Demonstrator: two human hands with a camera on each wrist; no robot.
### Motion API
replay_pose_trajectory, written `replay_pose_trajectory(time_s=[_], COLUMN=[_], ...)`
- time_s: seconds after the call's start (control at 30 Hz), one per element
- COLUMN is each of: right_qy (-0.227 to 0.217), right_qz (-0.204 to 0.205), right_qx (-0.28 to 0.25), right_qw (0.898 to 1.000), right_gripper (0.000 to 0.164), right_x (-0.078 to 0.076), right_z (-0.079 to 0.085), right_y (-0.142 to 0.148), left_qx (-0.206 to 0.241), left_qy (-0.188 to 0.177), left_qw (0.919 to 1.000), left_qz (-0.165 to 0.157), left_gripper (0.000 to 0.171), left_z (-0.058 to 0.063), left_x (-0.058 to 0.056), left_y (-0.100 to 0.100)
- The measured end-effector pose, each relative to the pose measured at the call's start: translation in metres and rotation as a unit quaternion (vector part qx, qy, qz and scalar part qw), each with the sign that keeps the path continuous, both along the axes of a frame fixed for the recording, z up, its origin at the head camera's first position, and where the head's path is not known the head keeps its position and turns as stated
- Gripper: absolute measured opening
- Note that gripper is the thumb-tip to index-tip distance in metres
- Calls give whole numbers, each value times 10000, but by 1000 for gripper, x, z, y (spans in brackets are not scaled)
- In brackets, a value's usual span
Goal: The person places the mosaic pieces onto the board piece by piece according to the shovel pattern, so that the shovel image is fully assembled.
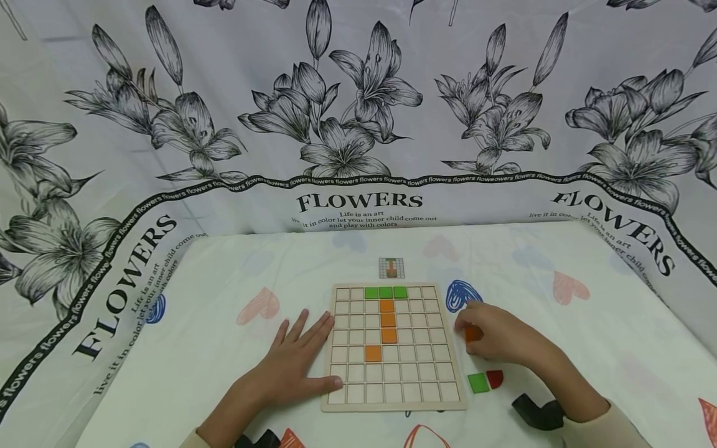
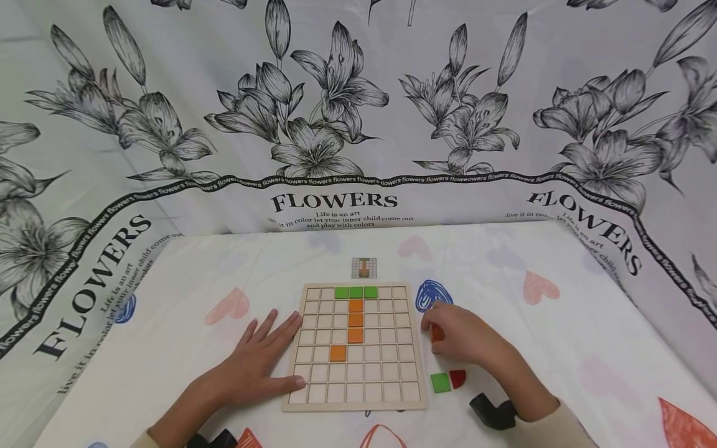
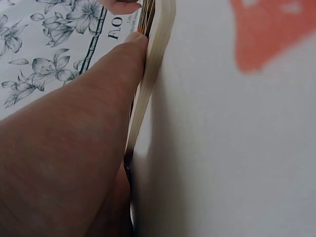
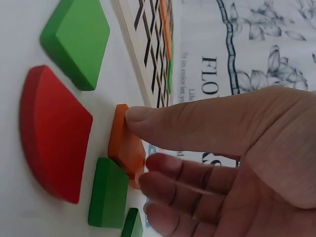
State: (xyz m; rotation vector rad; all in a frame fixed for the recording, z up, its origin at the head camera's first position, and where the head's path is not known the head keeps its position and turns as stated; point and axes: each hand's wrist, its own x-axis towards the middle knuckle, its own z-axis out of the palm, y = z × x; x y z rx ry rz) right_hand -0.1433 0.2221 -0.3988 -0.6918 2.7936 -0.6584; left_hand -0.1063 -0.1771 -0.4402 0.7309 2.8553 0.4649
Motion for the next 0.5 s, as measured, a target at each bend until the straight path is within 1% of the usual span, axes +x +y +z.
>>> replay_pose_trajectory(time_s=[0.2,0.4,0.43,0.5], right_qy=[69,-47,-63,-83], right_qz=[-385,-892,-936,-890], right_qx=[247,473,482,476], right_qw=[9989,9949,9944,9949], right_gripper=[22,26,28,29], right_x=[1,2,2,2], right_z=[-1,-2,-2,-2], right_y=[5,6,6,6], left_qx=[57,-27,-25,-12], left_qy=[-10,21,27,25], left_qw=[10000,10000,10000,10000], left_qz=[-11,24,29,25], left_gripper=[103,104,104,104], left_z=[0,0,0,1], left_x=[0,1,1,1], left_y=[0,-1,-1,0])
